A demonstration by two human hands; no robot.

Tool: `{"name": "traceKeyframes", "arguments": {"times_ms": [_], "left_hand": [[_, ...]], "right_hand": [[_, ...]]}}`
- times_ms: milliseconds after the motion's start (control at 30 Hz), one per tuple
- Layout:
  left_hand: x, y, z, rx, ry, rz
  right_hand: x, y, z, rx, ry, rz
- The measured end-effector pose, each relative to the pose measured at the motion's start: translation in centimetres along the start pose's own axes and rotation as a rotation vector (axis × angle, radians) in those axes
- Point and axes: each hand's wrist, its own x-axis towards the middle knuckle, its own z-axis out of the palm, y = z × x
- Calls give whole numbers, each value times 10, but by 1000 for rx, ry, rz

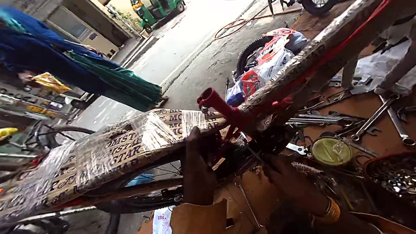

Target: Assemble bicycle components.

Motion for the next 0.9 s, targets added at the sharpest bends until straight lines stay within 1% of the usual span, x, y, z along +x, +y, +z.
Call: {"name": "traceKeyframes", "arguments": {"times_ms": [67, 133, 233, 300, 367, 433, 500, 567, 633, 700, 800, 900], "left_hand": [[2, 1, -1, 21, -45, 28], [3, 1, 0, 33, -76, 49], [3, -3, 2, 51, -94, 24], [-1, -4, 3, 69, -50, -3], [-1, -4, 5, 61, 29, 10], [1, -4, 6, 39, 78, 5], [-1, -1, 6, 26, 79, -17], [-2, 3, 8, 9, 78, -28], [-4, 5, 8, 5, 72, -34], [-6, 8, 10, -11, 70, -25], [-2, 11, 8, 12, 105, 9], [-1, 2, -5, 82, 63, -23]], "right_hand": [[2, -11, -2, -89, -20, 1], [9, -21, -2, -159, -16, -43], [20, -29, 1, -14, 7, -96], [25, -27, 13, 93, 45, -171], [34, -23, 27, 166, 46, -225], [37, -24, 33, 278, -37, -206], [37, -33, 37, 429, -125, -149], [37, -45, 39, 572, -165, -98], [38, -49, 43, 667, -162, -54], [36, -52, 45, 703, -134, -41], [37, -52, 49, 703, -126, -101], [43, -31, 58, 666, -104, -153]]}}
